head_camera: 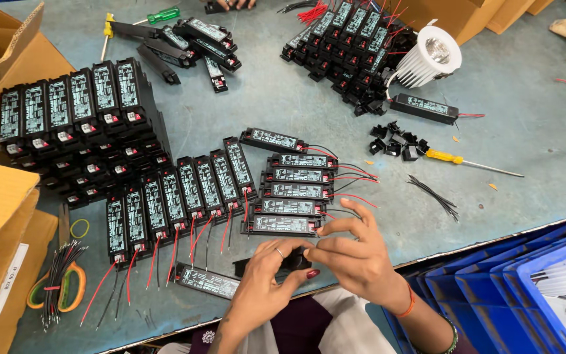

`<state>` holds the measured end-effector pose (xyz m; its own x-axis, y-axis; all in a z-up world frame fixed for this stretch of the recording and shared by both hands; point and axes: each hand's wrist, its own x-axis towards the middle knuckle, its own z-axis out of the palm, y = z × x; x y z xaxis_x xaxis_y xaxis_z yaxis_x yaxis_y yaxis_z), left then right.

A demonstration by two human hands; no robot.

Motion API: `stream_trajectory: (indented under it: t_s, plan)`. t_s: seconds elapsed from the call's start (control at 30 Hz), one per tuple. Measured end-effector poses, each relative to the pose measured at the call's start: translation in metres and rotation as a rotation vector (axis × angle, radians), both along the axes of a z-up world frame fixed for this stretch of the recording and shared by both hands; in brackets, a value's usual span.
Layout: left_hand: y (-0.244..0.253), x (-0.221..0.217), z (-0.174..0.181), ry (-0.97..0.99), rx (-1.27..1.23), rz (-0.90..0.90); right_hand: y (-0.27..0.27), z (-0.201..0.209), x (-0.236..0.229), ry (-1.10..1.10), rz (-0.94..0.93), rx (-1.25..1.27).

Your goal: The person uses a screwdriver to tighten connections on multiple black electronic modules arranged on a table, then attaches black plastic connectors to the wires. The person works on several units in sequence, moving them aside after each connection.

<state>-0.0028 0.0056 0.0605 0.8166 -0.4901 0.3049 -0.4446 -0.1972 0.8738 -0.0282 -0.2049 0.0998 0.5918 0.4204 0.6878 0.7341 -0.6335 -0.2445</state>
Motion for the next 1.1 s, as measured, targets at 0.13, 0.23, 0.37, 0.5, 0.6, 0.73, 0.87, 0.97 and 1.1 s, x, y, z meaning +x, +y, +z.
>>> stream_trajectory:
  t_s: [0.13,0.23,0.37,0.5,0.6,0.73,0.87,0.97,1.1]
  plan:
    - [0.002,0.0,0.001,0.048,-0.033,0.003,0.001,0.001,0.001,0.012,-0.041,0.017]
    - [-0.002,-0.002,-0.002,0.086,-0.01,0.065,0.001,0.001,0.0,0.012,-0.035,0.016]
    - [-0.01,-0.005,-0.007,-0.133,-0.039,0.133,0.002,0.0,0.0,0.0,-0.031,0.025]
    - [-0.012,-0.005,-0.008,-0.172,-0.032,0.148,0.003,0.0,0.002,0.008,-0.044,0.031]
    - [-0.014,0.002,-0.009,-0.149,0.007,0.086,-0.005,0.002,0.002,0.066,-0.071,-0.007]
    - [-0.022,0.006,-0.017,-0.337,0.132,0.042,-0.025,0.003,-0.002,0.351,-0.077,-0.063]
    - [-0.03,0.005,-0.03,-0.35,0.301,-0.062,-0.047,-0.013,-0.003,0.609,-0.068,-0.052]
    - [-0.03,0.009,-0.04,-0.293,0.37,-0.115,-0.079,-0.03,0.011,0.504,-0.249,0.104]
    - [-0.021,0.016,-0.046,-0.288,0.331,-0.122,-0.128,-0.048,0.06,0.187,-0.695,0.022]
